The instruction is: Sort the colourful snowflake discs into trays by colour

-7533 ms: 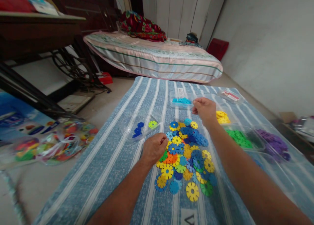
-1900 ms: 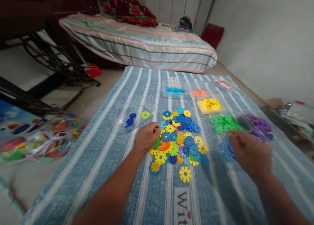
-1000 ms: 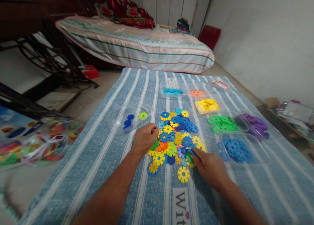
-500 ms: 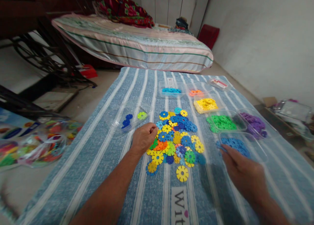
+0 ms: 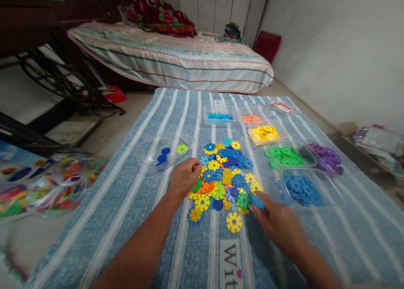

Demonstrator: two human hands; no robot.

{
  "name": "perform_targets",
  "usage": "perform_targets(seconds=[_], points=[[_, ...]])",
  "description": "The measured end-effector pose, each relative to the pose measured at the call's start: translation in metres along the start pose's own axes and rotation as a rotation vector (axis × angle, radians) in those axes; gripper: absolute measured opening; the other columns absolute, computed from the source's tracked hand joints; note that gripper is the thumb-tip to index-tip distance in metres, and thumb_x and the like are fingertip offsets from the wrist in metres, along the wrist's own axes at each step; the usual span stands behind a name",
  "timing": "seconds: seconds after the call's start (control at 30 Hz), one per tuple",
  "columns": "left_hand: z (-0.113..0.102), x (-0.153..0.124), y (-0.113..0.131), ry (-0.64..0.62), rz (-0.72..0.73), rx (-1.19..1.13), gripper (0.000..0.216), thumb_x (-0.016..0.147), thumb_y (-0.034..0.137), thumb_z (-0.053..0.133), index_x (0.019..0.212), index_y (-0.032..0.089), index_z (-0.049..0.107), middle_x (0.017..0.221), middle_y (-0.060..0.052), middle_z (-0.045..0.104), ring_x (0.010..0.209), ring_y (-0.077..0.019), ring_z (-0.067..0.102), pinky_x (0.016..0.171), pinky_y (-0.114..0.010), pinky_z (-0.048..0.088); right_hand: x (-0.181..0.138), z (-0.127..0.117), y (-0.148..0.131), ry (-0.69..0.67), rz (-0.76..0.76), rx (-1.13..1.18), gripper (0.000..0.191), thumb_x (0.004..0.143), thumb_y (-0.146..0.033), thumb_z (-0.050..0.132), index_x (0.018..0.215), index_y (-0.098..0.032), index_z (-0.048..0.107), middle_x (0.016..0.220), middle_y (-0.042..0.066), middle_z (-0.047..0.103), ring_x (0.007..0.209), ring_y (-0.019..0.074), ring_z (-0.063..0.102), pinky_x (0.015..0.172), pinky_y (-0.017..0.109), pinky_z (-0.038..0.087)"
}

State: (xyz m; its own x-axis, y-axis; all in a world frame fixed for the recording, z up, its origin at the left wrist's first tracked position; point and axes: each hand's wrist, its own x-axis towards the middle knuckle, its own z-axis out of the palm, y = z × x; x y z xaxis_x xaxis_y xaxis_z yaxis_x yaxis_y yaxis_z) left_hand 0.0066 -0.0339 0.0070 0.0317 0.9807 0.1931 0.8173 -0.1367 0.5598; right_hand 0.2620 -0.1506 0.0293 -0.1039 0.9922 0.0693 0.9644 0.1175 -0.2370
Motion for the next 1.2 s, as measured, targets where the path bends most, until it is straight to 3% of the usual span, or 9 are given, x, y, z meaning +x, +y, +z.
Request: perform_targets(seconds=[0.2,0.67,0.87,0.97,1.13,1.2], points=[[0.000,0.000,0.000,0.007,-0.002,0.000,0.023,0.078,0.035,0.046,0.074,0.020,0.063,0.061,0.002,0.062,0.060,-0.0124,0.055,0.056,-0.022,0.037,0.013,0.008,-0.011,-0.133,0.000,-0.037,0.037,0.087,-0.038,0.046,0.118,-0.021,0.057,0.067,0.002,0.070,0.059,0.0201,0.066,0.049,0.025,0.037],[-0.001,-0.001,0.002,0.003,-0.017,-0.003,0.023,0.078,0.035,0.046,0.076,0.021,0.064,0.064,0.001,0.064,0.062,-0.0134,0.057,0.058,-0.023,0.039,0.006,0.016,-0.007,-0.016,0.029,0.208,0.034,0.086,-0.038,0.043,0.107,-0.019,0.062,0.071,0.003,0.071,0.058,0.0178,0.064,0.053,0.025,0.043],[-0.001,-0.001,0.002,0.009,-0.011,-0.004,0.023,0.078,0.034,0.046,0.076,0.020,0.064,0.064,0.001,0.064,0.063,-0.0134,0.058,0.059,-0.023,0.039,0.007,-0.004,-0.002,0.003,0.038,0.431,0.026,0.088,-0.037,0.043,0.086,-0.022,0.065,0.060,-0.001,0.065,0.051,0.0136,0.060,0.050,0.022,0.041],[-0.001,-0.001,0.002,0.009,-0.007,-0.001,0.023,0.078,0.035,0.046,0.075,0.020,0.064,0.064,0.001,0.065,0.062,-0.0136,0.058,0.058,-0.023,0.039,0.020,-0.028,0.010,0.155,0.024,0.367,0.028,0.087,-0.039,0.044,0.082,-0.021,0.065,0.063,0.000,0.066,0.053,0.0129,0.060,0.052,0.022,0.041],[0.000,0.000,0.000,0.001,-0.002,-0.007,0.023,0.078,0.036,0.046,0.075,0.021,0.063,0.063,0.001,0.064,0.062,-0.0138,0.058,0.059,-0.023,0.039,0.046,-0.065,0.037,0.621,0.222,-0.072,0.043,0.086,-0.047,0.042,0.093,-0.013,0.068,0.063,0.006,0.066,0.055,0.0181,0.060,0.053,0.027,0.039],[0.000,0.000,0.000,-0.007,-0.003,-0.011,0.023,0.078,0.036,0.046,0.075,0.020,0.063,0.063,0.000,0.064,0.062,-0.0138,0.057,0.059,-0.023,0.039,0.046,-0.066,0.040,0.629,0.221,-0.103,0.046,0.086,-0.048,0.042,0.096,-0.012,0.068,0.064,0.007,0.066,0.057,0.0186,0.061,0.053,0.027,0.039]])
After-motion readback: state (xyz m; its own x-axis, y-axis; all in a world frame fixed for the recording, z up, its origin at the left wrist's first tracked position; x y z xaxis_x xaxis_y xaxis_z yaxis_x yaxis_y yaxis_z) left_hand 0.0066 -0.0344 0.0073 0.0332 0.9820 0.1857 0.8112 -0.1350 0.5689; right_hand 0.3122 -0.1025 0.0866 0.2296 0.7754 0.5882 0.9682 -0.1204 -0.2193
